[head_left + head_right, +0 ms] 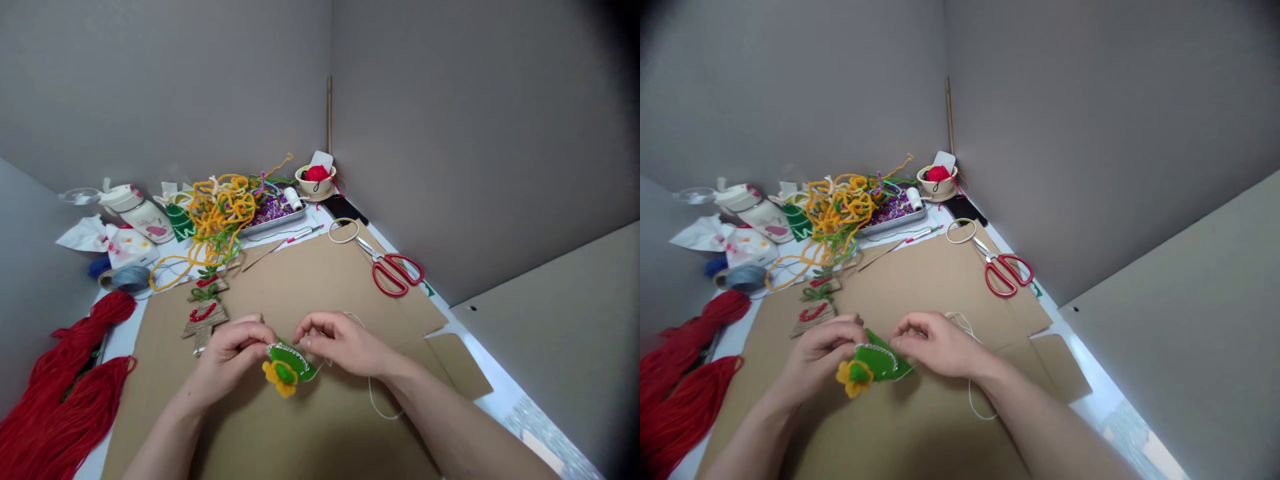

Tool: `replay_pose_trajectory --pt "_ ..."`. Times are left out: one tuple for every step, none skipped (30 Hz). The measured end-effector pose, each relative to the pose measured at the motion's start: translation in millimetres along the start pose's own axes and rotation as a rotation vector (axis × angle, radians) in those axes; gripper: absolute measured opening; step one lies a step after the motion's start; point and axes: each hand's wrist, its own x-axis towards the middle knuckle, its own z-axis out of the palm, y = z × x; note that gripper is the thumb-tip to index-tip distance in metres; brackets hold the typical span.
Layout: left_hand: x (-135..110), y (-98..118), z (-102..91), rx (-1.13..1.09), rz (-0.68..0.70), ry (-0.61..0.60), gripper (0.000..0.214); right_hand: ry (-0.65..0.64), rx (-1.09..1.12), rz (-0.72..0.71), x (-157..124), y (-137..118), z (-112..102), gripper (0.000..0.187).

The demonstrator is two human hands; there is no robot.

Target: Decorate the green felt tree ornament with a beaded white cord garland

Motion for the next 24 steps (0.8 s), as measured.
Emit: replay_pose_trajectory --pt "-0.1 0.1 0.1 0.013 0.015 0.0 0.019 -0.003 -0.008 0.002 0.2 1.1 0.1 0.018" --pt "-0.2 0.5 0.1 0.024 0.03 -0.003 0.018 -0.012 -0.013 0.005 0.4 2.3 0.2 0.019" --pt "-0.4 1.1 0.1 0.032 0.042 -0.007 0.018 -0.023 -0.015 0.01 0.7 3.5 0.5 0.02" --pt "-0.8 1.8 0.2 0.038 0.051 -0.01 0.018 -0.034 -0.01 0.018 1.1 4.8 0.6 0.021" --pt "-1.2 2.5 0.2 0.045 0.056 -0.011 0.018 -0.043 0.003 0.028 1.5 5.8 0.7 0.021" --pt "-1.6 2.9 0.4 0.052 0.058 -0.001 0.018 -0.049 0.024 0.04 1.9 6.7 0.7 0.02" --pt "-1.9 3.2 0.6 0.062 0.055 0.013 0.017 -0.053 0.052 0.049 2.3 7.2 0.5 0.018" --pt "-2.3 3.1 1.0 0.073 0.048 0.036 0.016 -0.051 0.085 0.055 2.6 7.4 0.1 0.017" --pt "-2.5 2.8 1.6 0.084 0.039 0.061 0.016 -0.041 0.118 0.059 2.8 7.4 -0.4 0.015" --pt "-2.6 2.2 2.2 0.091 0.03 0.083 0.016 -0.025 0.144 0.062 2.9 7.1 -1.1 0.014" --pt "-2.7 1.3 3.0 0.093 0.022 0.103 0.016 -0.005 0.161 0.062 2.9 6.6 -1.8 0.013" --pt "-2.9 0.2 3.8 0.089 0.017 0.125 0.016 0.018 0.167 0.059 2.8 6.2 -2.5 0.013" --pt "-3.1 -1.2 4.6 0.085 0.015 0.148 0.016 0.038 0.167 0.055 2.6 5.7 -3.2 0.013" --pt "-3.3 -2.8 5.3 0.082 0.01 0.177 0.017 0.055 0.161 0.05 2.4 5.2 -3.8 0.014" --pt "-3.6 -4.6 5.9 0.082 0.002 0.204 0.017 0.068 0.151 0.044 2.2 4.7 -4.4 0.016" --pt "-3.9 -6.3 6.3 0.084 -0.009 0.231 0.017 0.081 0.137 0.038 2.0 4.3 -4.9 0.018" --pt "-4.1 -7.9 6.5 0.09 -0.019 0.255 0.017 0.093 0.12 0.031 1.9 3.9 -5.3 0.02" --pt "-4.2 -9.2 6.6 0.099 -0.029 0.272 0.017 0.105 0.101 0.02 1.8 3.5 -5.6 0.022" --pt "-4.2 -10.2 6.5 0.109 -0.035 0.287 0.017 0.116 0.083 0.007 1.9 3.1 -5.7 0.023" --pt "-4.0 -10.8 6.3 0.122 -0.039 0.3 0.017 0.127 0.068 -0.008 2.0 2.9 -5.8 0.024" --pt "-3.7 -11.0 6.0 0.136 -0.038 0.311 0.016 0.137 0.057 -0.021 2.1 2.8 -5.8 0.024" --pt "-3.3 -10.8 5.7 0.148 -0.038 0.315 0.016 0.148 0.049 -0.032 2.3 2.8 -5.6 0.025" --pt "-3.1 -10.5 5.5 0.155 -0.04 0.315 0.016 0.161 0.043 -0.04 2.5 3.0 -5.4 0.025" --pt "-3.0 -10.0 5.2 0.154 -0.043 0.313 0.016 0.179 0.038 -0.047 2.6 3.4 -5.1 0.025"
